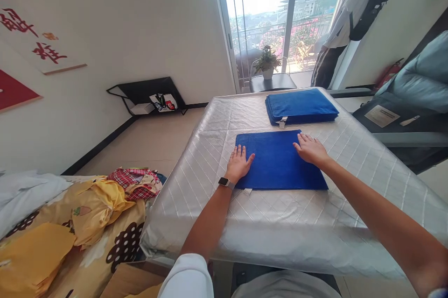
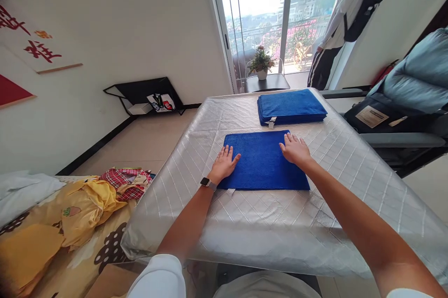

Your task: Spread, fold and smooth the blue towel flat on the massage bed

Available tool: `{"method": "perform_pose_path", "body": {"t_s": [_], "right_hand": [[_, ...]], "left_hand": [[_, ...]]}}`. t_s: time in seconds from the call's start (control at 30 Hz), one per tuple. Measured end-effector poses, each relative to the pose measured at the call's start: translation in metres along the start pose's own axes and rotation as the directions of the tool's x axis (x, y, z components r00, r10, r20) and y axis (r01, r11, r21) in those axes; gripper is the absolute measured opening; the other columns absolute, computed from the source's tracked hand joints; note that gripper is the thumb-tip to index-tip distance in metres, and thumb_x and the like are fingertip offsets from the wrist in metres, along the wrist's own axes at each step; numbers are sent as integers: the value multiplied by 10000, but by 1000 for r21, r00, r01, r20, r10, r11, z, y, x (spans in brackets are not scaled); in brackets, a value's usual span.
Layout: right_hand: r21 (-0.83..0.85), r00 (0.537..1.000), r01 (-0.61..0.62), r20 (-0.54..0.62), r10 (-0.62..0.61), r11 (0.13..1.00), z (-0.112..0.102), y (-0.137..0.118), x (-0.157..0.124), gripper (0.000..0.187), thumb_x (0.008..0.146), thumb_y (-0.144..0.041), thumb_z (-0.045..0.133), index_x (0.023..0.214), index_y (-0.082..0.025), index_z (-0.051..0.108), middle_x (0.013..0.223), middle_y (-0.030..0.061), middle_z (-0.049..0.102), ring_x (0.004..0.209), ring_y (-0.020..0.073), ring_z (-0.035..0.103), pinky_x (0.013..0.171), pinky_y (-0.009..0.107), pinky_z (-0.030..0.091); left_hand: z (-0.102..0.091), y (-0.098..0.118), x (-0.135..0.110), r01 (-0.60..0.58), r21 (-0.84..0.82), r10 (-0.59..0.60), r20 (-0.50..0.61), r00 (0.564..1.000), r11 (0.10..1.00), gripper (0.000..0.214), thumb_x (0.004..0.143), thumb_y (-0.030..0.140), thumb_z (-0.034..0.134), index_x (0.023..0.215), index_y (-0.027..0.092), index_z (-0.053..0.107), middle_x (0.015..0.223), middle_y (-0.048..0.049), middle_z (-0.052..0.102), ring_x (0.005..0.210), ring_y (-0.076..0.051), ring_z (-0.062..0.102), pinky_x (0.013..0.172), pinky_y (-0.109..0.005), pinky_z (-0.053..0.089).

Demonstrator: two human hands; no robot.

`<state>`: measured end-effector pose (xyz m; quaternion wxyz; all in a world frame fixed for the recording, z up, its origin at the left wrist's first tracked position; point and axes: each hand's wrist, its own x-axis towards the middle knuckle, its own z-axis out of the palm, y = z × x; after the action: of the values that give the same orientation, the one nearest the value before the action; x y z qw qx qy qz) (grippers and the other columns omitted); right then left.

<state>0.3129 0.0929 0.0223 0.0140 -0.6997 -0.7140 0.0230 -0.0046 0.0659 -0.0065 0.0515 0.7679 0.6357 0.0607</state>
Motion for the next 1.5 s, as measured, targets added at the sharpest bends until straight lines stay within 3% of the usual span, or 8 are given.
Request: {"method": "perform_pose_path", "body": {"t_s": [0.27, 0.43, 0.87, 1.03, 1.17, 1.3, 1.4, 1.5], "right_hand": [[71, 998, 64, -15, -63, 995, 26, -5, 50, 751, 1062, -489, 208, 1634, -4, 246, 1701, 152, 221, 1575, 249, 191, 1284, 401, 146], [98, 999, -7, -53, 12, 995, 36, 0, 50, 778, 1058, -509, 199, 1625, 21, 253, 1696, 184, 222, 1573, 269, 196, 1283, 396, 151], [127, 999, 7, -47, -1, 992, 34, 6, 46, 735, 1058, -480, 185, 1638, -34, 257, 1704, 148, 215, 1576, 245, 188, 1277, 402, 164], [145, 998, 3, -64, 6, 989, 34, 3, 43, 719, 1059, -454, 205, 1634, -27, 266, 1700, 149, 226, 1574, 246, 194, 1278, 405, 150], [163, 998, 2, -65, 9, 987, 33, 2, 43, 721, 1056, -449, 215, 1633, -19, 262, 1701, 145, 222, 1577, 248, 185, 1281, 406, 139], [163, 997, 12, -72, 0, 987, 32, 3, 42, 721, 1053, -436, 208, 1631, -8, 260, 1700, 146, 228, 1576, 254, 186, 1280, 416, 150], [136, 997, 36, -72, -26, 990, 33, 5, 39, 692, 1043, -384, 225, 1633, -24, 269, 1701, 144, 232, 1578, 246, 182, 1277, 406, 161], [117, 995, 60, -84, -51, 991, 34, 7, 37, 667, 1019, -313, 273, 1638, -67, 284, 1699, 132, 248, 1577, 230, 190, 1274, 394, 168]], "left_hand": [[-3, 1, -2, -6, 8, 6, 13, 1000, 1000, 888, 1031, 672, 81, 1618, 33, 272, 1690, -201, 214, 1576, -327, 189, 1273, -475, 221], [-6, 1, -4, -3, 67, 1, 30, 1000, 998, 855, 1040, 652, 76, 1625, 60, 273, 1692, -173, 223, 1576, -290, 202, 1278, -430, 225], [-12, 2, -5, 25, 126, -29, 31, 999, 992, 801, 1056, 627, 92, 1625, 105, 300, 1690, -143, 253, 1570, -271, 231, 1267, -411, 251], [-17, 8, -2, 56, 133, -56, -4, 998, 990, 807, 1061, 624, 133, 1612, 59, 304, 1687, -199, 234, 1576, -288, 203, 1271, -420, 237], [-15, 43, 15, -180, 84, 179, 15, 984, 980, 774, 1067, 620, 147, 1598, 90, 338, 1681, -175, 272, 1576, -253, 205, 1278, -405, 228], [-6, 110, 54, -417, 22, 417, -5, 909, 909, 726, 1075, 593, 178, 1578, 108, 377, 1661, -167, 329, 1571, -238, 229, 1280, -414, 233], [4, 158, 91, -450, -19, 450, -15, 893, 893, 672, 1090, 528, 163, 1576, 120, 382, 1642, -156, 375, 1556, -215, 279, 1272, -404, 258], [16, 185, 116, -401, -56, 401, -9, 916, 914, 665, 1090, 512, 138, 1591, 137, 363, 1642, -132, 386, 1545, -206, 308, 1267, -399, 271]]}}
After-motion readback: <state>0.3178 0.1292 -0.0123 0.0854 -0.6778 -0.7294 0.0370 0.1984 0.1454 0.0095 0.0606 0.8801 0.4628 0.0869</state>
